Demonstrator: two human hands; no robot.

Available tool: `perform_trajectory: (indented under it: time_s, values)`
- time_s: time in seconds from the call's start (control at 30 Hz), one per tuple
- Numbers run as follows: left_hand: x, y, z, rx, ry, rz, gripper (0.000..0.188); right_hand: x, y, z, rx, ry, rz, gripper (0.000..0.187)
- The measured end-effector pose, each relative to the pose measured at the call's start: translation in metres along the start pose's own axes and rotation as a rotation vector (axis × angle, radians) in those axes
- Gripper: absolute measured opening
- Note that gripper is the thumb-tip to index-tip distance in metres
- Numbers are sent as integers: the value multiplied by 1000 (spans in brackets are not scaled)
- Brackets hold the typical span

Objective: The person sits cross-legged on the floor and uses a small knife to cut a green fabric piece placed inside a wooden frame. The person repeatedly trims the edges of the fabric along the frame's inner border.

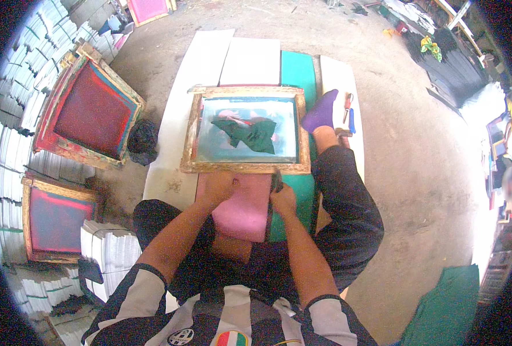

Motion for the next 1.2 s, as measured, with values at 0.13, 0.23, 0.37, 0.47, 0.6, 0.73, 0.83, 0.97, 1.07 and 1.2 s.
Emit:
perform_trajectory:
  time_s: [0.13, 0.23, 0.37, 0.47, 0.6, 0.73, 0.83, 0.97, 1.07, 1.2]
  values:
    - [4, 4, -18, 297, -8, -347, 20, 23, 31, 14, -118, -27, 152, 9]
    - [4, 5, -25, 388, 62, -335, 17, 30, 57, 32, -49, -92, 265, 9]
    - [-8, 15, -24, 393, 4, -294, 16, 29, 81, 51, 13, -163, 373, 11]
    - [-15, 23, -20, 388, -48, -282, 16, 30, 89, 56, 0, -155, 446, 15]
    - [-17, 33, -2, 364, -108, -281, 16, 46, 95, 60, 25, -255, 621, 16]
    - [-18, 46, 24, 323, -132, -178, 19, 55, 108, 67, 83, -307, 785, 28]
    - [-28, 59, 52, 110, -193, -107, 21, 61, 104, 55, 96, -311, 789, 32]
    - [-47, 75, 110, -295, -285, -8, 22, 44, 89, 40, 120, -354, 663, 26]
    - [-64, 90, 134, -380, -308, -13, 23, 19, 63, 19, 127, -337, 554, 24]
    - [-61, 112, 152, -587, -231, -69, 19, -20, 44, 22, 202, -299, 448, 26]
Point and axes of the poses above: each hand's wrist, its own y-axis away from the middle knuckle, its own x-axis out of the palm, z = x × y, the point moved 5 cm from there along -y, towards the middle knuckle, and after that the axes turned 6 degrees about x, right-handed, at the moved point
